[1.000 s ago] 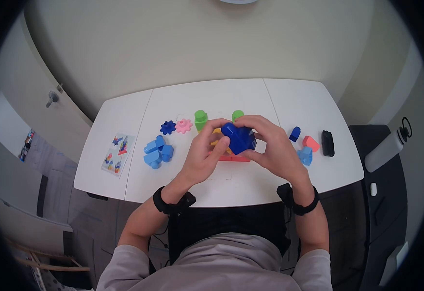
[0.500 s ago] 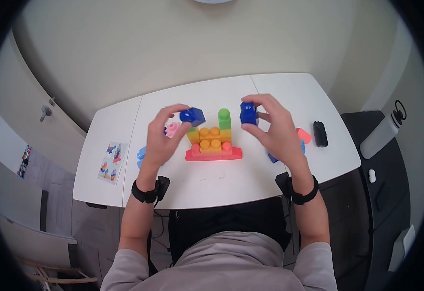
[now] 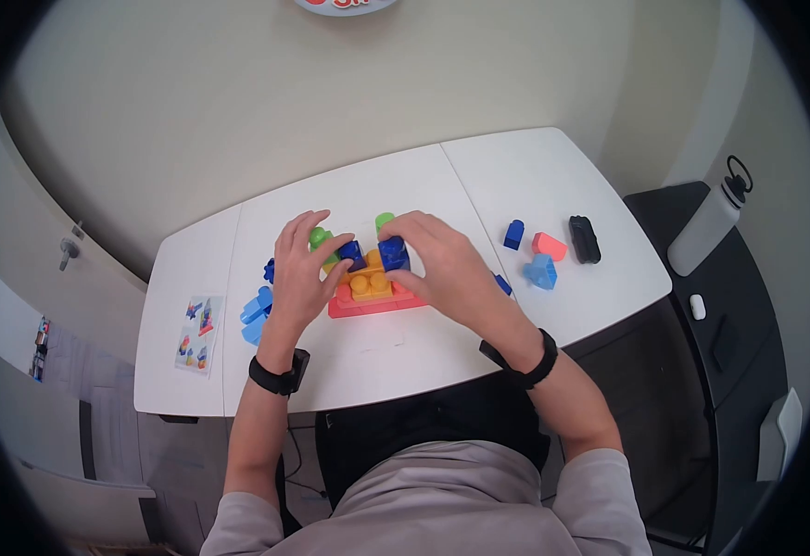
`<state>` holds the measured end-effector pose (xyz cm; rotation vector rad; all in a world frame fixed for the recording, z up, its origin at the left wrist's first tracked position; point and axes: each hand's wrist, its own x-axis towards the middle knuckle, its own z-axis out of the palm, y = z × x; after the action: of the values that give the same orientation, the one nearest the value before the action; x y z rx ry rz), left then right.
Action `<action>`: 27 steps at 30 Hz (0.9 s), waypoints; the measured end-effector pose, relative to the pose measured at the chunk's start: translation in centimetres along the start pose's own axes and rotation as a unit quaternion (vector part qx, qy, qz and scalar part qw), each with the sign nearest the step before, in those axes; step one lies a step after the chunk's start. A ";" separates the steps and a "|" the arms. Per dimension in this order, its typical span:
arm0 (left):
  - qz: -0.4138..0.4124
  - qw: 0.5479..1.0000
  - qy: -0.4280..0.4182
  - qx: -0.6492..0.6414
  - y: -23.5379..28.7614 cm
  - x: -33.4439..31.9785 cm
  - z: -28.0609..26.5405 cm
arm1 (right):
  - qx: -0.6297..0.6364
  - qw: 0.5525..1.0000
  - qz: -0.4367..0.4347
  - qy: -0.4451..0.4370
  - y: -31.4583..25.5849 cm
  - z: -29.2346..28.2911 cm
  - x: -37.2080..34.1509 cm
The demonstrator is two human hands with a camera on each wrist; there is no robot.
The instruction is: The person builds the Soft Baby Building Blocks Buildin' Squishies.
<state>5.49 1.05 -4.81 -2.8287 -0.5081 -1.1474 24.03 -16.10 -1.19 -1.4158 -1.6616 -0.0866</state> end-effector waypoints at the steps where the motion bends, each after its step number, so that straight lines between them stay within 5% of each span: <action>1: 0.002 1.000 0.000 -0.003 -0.1 0.0 0.1 | -0.002 1.000 0.002 0.001 0.0 0.1 0.0; 13: -0.003 0.998 -0.027 0.062 0.6 -0.1 -0.2 | -0.061 0.994 -0.051 0.070 1.0 2.2 0.8; 27: -0.024 0.999 -0.035 -0.027 -0.7 0.0 -1.4 | -0.275 0.952 -0.109 0.080 2.6 6.3 2.3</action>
<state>4.38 1.46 -3.88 -2.9267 -0.5606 -1.0893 22.63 -9.84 -4.52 -1.5636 -1.7239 -0.8244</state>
